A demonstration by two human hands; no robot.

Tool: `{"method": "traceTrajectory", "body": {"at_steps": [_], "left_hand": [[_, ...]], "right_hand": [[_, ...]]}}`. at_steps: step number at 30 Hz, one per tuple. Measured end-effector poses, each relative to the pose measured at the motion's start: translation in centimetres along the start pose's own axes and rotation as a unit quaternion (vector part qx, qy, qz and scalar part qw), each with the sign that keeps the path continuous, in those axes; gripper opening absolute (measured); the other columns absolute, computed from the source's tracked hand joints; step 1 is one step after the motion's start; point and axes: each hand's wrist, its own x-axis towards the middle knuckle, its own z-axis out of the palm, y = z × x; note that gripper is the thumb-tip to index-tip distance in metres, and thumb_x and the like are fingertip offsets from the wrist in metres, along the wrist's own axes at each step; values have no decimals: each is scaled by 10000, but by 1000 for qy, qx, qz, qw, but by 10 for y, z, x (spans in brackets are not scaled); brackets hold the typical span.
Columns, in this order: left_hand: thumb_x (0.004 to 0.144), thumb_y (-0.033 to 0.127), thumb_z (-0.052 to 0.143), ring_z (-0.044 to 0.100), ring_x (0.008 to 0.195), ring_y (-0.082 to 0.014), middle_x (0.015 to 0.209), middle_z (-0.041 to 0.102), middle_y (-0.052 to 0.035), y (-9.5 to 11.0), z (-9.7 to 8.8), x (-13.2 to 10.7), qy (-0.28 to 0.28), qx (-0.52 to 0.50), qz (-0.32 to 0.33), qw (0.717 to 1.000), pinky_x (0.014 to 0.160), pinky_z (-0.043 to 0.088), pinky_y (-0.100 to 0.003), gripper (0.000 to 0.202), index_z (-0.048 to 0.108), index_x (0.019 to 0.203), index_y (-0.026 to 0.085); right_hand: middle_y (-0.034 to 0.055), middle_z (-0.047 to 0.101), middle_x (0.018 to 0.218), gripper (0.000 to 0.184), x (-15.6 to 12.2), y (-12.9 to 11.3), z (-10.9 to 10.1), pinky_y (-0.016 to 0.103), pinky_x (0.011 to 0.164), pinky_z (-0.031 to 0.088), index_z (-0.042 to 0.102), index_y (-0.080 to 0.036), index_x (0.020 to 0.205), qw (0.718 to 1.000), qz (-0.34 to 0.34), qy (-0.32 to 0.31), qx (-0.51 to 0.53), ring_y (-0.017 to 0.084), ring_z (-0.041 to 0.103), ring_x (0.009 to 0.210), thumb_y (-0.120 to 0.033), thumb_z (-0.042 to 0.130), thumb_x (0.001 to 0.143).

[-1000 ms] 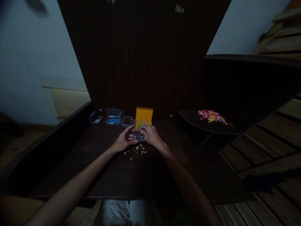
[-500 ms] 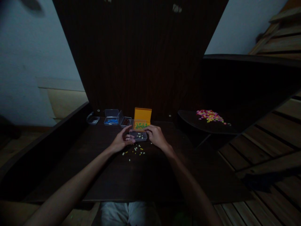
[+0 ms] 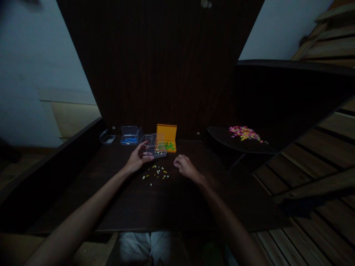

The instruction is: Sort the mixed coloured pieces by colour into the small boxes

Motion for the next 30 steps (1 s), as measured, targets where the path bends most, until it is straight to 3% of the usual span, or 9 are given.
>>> {"method": "traceTrajectory", "body": {"at_steps": [9,19,23,30], "left_hand": [[563,113,854,647,846,-121,1233,552,-99,-3,-3,2,12,8,23,1000,757,581,-279,847,499,1323,224],[555,112,858,649,856,-120,1273,542,-116,1,-4,2,17,0,19,1000,777,572,-279,873,482,1336,221],[565,101,845,648,847,-119,1239,556,-102,1,-3,2,20,1,17,1000,767,577,-284,844,493,1322,224],[545,66,845,646,846,-118,1252,553,-98,1,-1,2,31,-4,-1,1000,770,579,-286,866,494,1320,223]], "right_hand": [[50,659,871,111,18,-30,16,280,781,471,690,-173,844,997,-63,-23,38,172,611,854,-87,622,857],[75,696,928,181,32,-43,17,279,792,488,742,-161,951,995,-35,-80,39,167,642,853,-99,582,891],[86,678,970,213,28,-47,14,280,781,495,736,-158,1039,993,-39,-109,13,175,633,859,-153,693,831],[87,679,940,198,31,-53,19,284,787,493,742,-154,982,995,-36,-93,-9,186,635,868,-81,685,807]]}}
